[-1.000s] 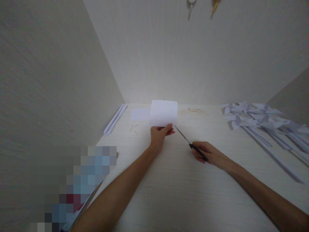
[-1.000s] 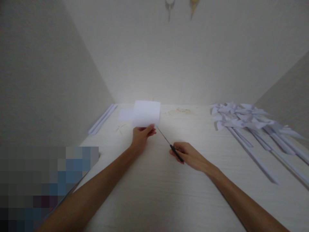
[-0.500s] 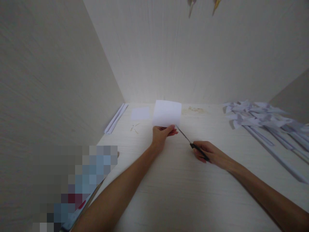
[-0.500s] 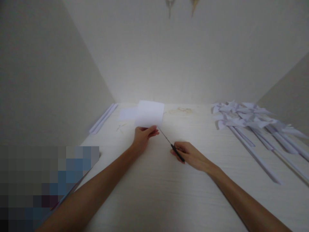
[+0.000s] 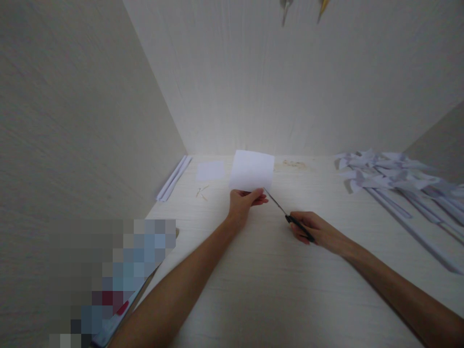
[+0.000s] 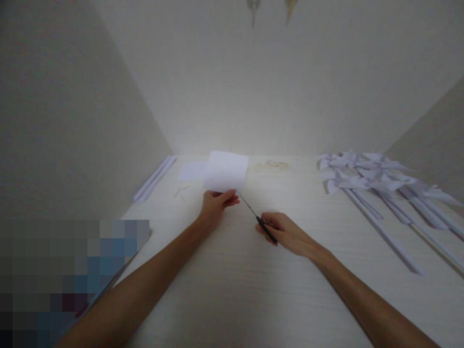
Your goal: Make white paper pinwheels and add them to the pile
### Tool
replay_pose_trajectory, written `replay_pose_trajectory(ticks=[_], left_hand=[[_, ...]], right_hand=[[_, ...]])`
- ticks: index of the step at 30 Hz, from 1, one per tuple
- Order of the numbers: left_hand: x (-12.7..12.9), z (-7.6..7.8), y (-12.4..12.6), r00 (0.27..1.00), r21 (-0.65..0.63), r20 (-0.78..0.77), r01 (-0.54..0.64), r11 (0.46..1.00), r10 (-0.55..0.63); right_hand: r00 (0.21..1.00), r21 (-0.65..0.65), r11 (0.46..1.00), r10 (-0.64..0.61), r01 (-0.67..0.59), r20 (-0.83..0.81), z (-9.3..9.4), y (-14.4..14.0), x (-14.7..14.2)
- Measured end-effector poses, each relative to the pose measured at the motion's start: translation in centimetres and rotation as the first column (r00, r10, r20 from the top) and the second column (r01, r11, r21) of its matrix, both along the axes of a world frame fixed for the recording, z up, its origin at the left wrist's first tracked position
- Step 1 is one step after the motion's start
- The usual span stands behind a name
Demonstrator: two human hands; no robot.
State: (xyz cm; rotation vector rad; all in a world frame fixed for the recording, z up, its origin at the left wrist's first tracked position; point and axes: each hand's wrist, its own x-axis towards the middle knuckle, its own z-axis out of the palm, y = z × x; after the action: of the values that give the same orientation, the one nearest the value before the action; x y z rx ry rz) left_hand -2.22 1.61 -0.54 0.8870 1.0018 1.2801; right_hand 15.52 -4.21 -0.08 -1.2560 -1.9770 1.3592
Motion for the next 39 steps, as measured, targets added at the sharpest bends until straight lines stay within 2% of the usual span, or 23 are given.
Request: replay_pose_trajectory(ticks=[17,30,36,39], left_hand=[[0.03,0.22,-0.20,0.997,-0.028,0.073,0.031,0.999,-0.028],[0.03,0.31,-0.21,0.997,-0.028,0.049,0.061,0.998,-0.059],[-0.04,0.36,-0.07,0.991,-0.030,0.134,-0.005,1.000,0.009],[-0.10,0.39,0.01,0.992,-0.032,0.117,-0.048,0.998,0.052]], right_hand=[[1.000,0.020,1.000,-0.015,0.014,0.025,0.06,-0.03,-0.09],[1.000,0.006,1.000,-0.013,0.013,0.017,0.07,0.02,-0.12],[0.999,-0.006,0.999,-0.035,0.035,-0.004,-0.13,-0.04,-0.23],[0.999,-0.010,0.999,-0.040,0.040,0.001,-0.12,-0.07,-0.23]])
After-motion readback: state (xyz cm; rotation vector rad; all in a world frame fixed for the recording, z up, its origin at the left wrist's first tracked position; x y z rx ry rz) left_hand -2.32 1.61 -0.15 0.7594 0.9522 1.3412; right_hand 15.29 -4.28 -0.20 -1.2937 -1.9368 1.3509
